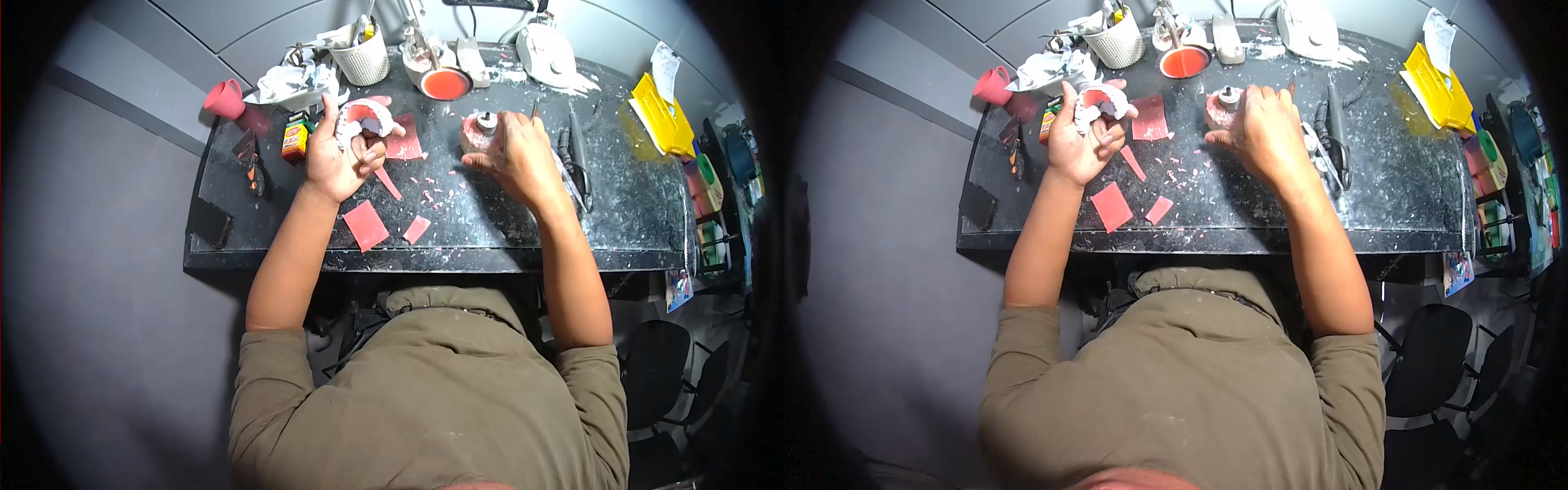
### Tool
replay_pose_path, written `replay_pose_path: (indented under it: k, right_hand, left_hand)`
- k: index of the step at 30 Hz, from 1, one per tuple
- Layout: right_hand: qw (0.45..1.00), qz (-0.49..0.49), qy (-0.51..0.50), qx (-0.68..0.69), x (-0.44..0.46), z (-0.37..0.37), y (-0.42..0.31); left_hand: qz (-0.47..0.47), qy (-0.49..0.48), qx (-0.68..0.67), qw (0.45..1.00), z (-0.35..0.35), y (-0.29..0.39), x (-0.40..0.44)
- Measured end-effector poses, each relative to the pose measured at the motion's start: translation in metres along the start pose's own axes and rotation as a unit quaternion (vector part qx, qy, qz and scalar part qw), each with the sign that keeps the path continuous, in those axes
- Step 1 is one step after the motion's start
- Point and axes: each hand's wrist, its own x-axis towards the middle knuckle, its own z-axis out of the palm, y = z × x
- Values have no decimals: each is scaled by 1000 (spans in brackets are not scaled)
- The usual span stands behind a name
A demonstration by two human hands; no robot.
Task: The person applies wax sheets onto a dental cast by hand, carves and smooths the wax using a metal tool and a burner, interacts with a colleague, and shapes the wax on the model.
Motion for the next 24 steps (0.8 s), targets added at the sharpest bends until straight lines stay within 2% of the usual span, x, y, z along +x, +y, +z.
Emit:
replay_pose_path:
  k: [5,8,10,13,14,17,20,22,24]
  right_hand:
    - [998,54,-19,29,1,-8,-8]
    - [983,126,-51,126,-3,-24,-13]
    - [979,148,-53,133,-10,-28,-21]
    - [936,107,1,334,-20,-22,-19]
    - [937,105,0,334,-21,-22,-20]
    - [922,37,32,384,-24,-23,-27]
    - [894,13,21,447,-25,-26,-36]
    - [896,-4,27,444,-25,-22,-40]
    - [897,-22,36,441,-24,-20,-44]
  left_hand:
    - [0,6,59,998,5,0,-1]
    - [-7,5,49,999,8,4,-4]
    - [5,36,64,997,10,5,-6]
    - [71,70,163,982,14,2,-6]
    - [73,71,162,981,17,0,-6]
    - [145,73,304,939,27,-7,-9]
    - [223,89,418,876,33,-17,-11]
    - [226,87,422,874,36,-19,-13]
    - [252,78,469,843,39,-22,-13]
